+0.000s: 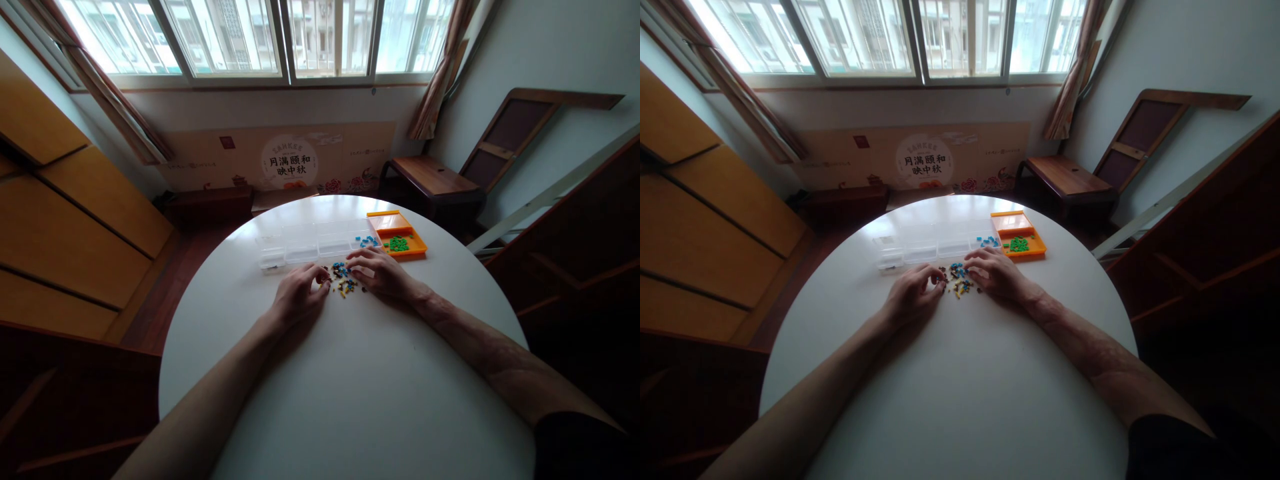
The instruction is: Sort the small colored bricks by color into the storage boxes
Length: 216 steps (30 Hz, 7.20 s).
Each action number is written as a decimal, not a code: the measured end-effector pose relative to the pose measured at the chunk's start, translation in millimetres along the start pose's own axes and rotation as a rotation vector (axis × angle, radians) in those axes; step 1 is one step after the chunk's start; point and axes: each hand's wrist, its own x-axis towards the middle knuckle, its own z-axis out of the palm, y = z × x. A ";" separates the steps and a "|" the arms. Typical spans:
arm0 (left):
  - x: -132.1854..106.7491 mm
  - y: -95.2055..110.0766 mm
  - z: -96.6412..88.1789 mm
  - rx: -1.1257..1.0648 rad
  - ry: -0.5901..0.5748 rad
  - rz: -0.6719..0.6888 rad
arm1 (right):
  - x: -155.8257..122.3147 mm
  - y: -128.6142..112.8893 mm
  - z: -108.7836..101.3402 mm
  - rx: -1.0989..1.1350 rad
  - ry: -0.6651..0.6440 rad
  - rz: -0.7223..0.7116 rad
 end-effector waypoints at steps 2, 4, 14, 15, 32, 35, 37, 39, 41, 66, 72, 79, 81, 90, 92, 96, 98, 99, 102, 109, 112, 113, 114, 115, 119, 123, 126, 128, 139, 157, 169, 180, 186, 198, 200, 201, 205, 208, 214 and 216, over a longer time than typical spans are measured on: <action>0.4 1.1 -0.7 -0.003 -0.003 -0.003 | 0.4 -0.7 -1.6 0.020 0.000 0.008; 0.7 1.8 -1.3 -0.001 -0.010 -0.005 | 0.8 -1.6 -2.6 0.031 -0.001 0.015; -0.5 1.3 -0.8 0.008 -0.011 -0.011 | 1.5 -7.3 -6.9 0.124 0.004 0.016; -0.7 1.7 -1.0 0.010 -0.011 -0.013 | 0.9 -7.5 -7.1 0.136 0.014 0.031; -0.5 1.2 -1.1 0.012 -0.023 -0.027 | 2.9 -3.4 -0.8 0.112 0.270 0.086; -0.7 1.5 -1.1 0.010 -0.028 -0.025 | 3.8 2.4 0.3 0.065 0.383 0.216; -0.9 2.0 -1.2 0.013 -0.024 -0.023 | 3.7 7.3 0.4 0.048 0.413 0.281; -1.0 2.7 -1.5 0.017 -0.017 -0.021 | 3.1 11.1 0.4 0.048 0.411 0.325; -1.0 3.4 -2.0 0.018 -0.014 -0.021 | 2.4 12.3 0.3 0.051 0.398 0.342; 0.5 4.4 -2.1 0.028 -0.027 -0.006 | 0.8 -5.7 -0.1 0.069 -0.012 -0.065; 0.3 3.1 -1.4 0.029 -0.022 -0.011 | 2.2 -8.6 -3.6 0.100 -0.030 -0.060; -0.1 3.6 -2.0 0.029 -0.023 -0.015 | 1.4 -8.5 -4.6 0.112 -0.023 -0.078; -0.3 3.5 -1.9 0.024 -0.022 -0.013 | 1.1 -6.8 -3.9 0.112 -0.028 -0.086; 0.6 3.1 -1.5 0.028 -0.028 -0.005 | -0.9 -7.9 -2.4 0.120 -0.013 -0.065; 0.6 3.5 -1.7 0.025 -0.029 -0.004 | -1.0 -8.4 -2.5 0.130 -0.016 -0.067; 0.3 3.2 -1.2 0.030 -0.022 -0.002 | -0.6 -8.3 -3.5 0.130 -0.026 -0.069; -0.1 2.3 -0.8 0.025 -0.024 0.006 | 0.2 -9.7 -3.9 0.130 -0.023 -0.062; -0.3 1.7 -0.8 0.020 -0.023 0.011 | 0.8 -11.2 -4.0 0.132 -0.015 -0.060; -1.1 0.5 -1.2 -0.002 -0.020 0.032 | 2.7 -19.1 -3.3 0.153 0.026 -0.058; -1.2 1.5 2.1 -0.002 -0.018 0.096 | 3.5 -35.1 1.5 0.216 0.086 -0.110; -1.0 1.1 7.1 0.026 -0.016 0.112 | 3.5 -36.4 1.7 0.223 0.087 -0.146; -0.9 0.8 8.8 0.033 -0.015 0.118 | 3.6 -36.6 1.5 0.221 0.083 -0.155; -0.9 0.6 10.2 0.040 -0.014 0.123 | 3.7 -36.7 1.3 0.217 0.079 -0.163; -0.8 0.6 11.3 0.045 -0.014 0.128 | 3.8 -36.9 1.1 0.214 0.074 -0.167; -0.6 1.6 11.8 0.050 -0.005 0.142 | 4.1 -37.6 1.4 0.215 0.055 -0.167; -0.5 2.6 10.3 0.049 0.007 0.157 | 4.4 -38.3 2.0 0.231 0.047 -0.174; -0.2 2.2 10.3 0.052 0.025 0.173 | 4.7 -37.8 2.3 0.228 0.055 -0.181; -0.1 1.8 10.6 0.059 0.045 0.180 | 5.2 -36.9 2.4 0.212 0.066 -0.168; -0.6 -2.3 10.6 0.056 0.081 0.179 | 6.2 -28.6 5.5 0.150 0.050 -0.116; -0.3 2.6 9.2 0.064 0.112 0.132 | 8.2 -26.3 -2.8 0.021 0.206 -0.091; -0.1 2.2 6.9 0.080 0.088 0.083 | -2.2 23.8 -4.3 -0.296 0.357 0.435; -0.5 2.1 5.9 0.072 0.073 0.075 | -2.8 -1.4 -11.3 0.044 -0.020 0.052; 0.1 5.3 4.8 0.068 0.073 0.064 | -3.1 -5.2 -12.4 0.058 -0.020 0.091; 0.2 1.6 6.9 0.060 0.067 0.063 | -3.7 7.6 -4.6 0.136 -0.020 0.090; 0.4 1.2 7.3 0.059 0.069 0.068 | -3.2 6.9 -2.9 0.091 -0.025 0.081; 0.5 1.2 7.3 0.058 0.069 0.071 | -2.9 6.4 -2.4 0.072 -0.028 0.079; 0.5 1.3 7.1 0.065 0.071 0.080 | -2.7 4.1 -0.9 0.065 -0.009 0.101; 0.3 0.7 7.3 0.072 0.076 0.084 | -3.0 0.7 1.3 0.113 0.070 0.166; 1.6 1.0 9.2 0.016 0.029 0.140 | 0.2 -13.6 9.7 0.197 0.105 0.118; 2.0 1.7 10.1 -0.002 -0.003 0.171 | 0.9 -17.5 12.1 0.207 0.081 0.073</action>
